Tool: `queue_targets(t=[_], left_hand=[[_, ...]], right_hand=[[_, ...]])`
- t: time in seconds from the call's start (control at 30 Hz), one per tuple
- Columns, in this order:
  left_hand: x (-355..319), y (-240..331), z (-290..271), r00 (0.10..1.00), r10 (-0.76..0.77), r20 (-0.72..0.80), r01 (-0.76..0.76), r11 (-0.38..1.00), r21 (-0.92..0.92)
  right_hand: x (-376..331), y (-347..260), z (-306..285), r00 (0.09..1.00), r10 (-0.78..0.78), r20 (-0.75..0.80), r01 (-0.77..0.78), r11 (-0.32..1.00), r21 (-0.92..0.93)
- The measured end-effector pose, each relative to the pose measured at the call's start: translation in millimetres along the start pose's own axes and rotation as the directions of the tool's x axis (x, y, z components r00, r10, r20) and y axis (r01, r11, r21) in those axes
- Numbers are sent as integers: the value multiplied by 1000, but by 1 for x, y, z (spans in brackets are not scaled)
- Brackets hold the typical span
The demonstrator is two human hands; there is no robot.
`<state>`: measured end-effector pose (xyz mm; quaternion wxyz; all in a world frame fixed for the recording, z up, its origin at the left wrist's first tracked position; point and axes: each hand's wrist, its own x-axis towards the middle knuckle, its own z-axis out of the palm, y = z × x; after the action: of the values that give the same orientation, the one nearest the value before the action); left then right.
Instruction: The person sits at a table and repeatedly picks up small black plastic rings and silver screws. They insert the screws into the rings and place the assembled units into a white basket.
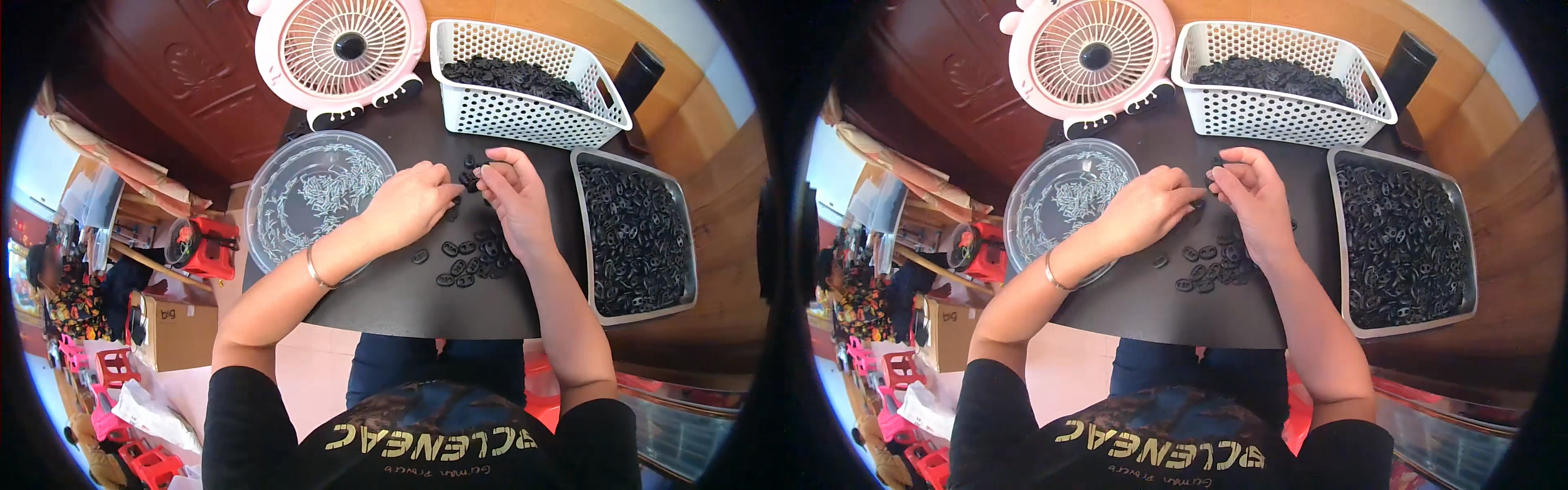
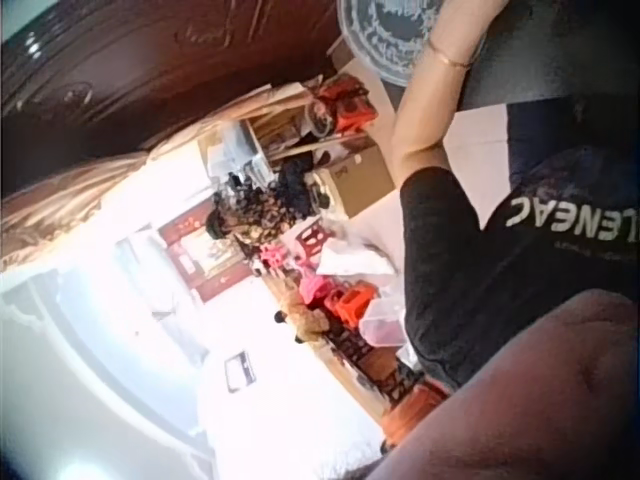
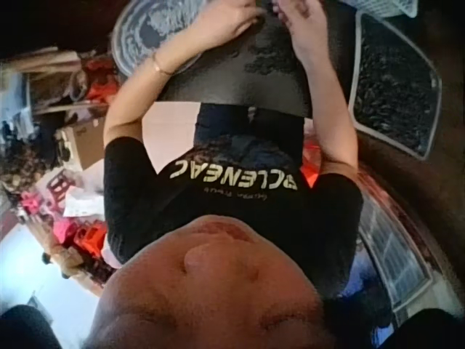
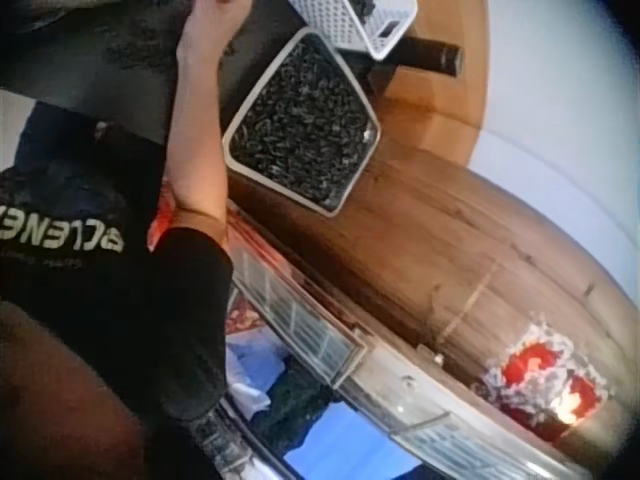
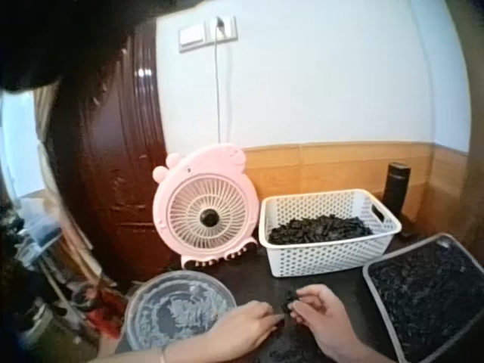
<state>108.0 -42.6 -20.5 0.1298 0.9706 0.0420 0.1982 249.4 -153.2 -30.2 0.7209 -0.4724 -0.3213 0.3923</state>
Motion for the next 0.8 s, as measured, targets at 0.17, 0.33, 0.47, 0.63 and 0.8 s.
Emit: queue_targets(t=[0.17, 0.33, 0.47, 0.63, 0.8], left_hand=[[8, -4, 11, 993, -94, 72, 99, 992, -81], [6, 0, -3, 985, -168, 41, 172, 979, -109], [2, 10, -27, 914, -374, 159, 367, 592, -718], [-7, 10, -32, 874, -393, 287, 291, -50, -955], [-14, 8, -34, 847, -422, 322, 215, -282, -935]], right_hand=[[1, 0, 0, 1000, -1, -8, 1, 999, -37], [-2, -6, 6, 1000, 9, 7, -9, 999, -50], [-5, -7, 7, 999, -13, 49, 15, 999, -39], [-10, -13, 12, 996, 27, 84, -23, 999, -46], [-13, -12, 14, 994, 25, 102, -16, 997, -80]])
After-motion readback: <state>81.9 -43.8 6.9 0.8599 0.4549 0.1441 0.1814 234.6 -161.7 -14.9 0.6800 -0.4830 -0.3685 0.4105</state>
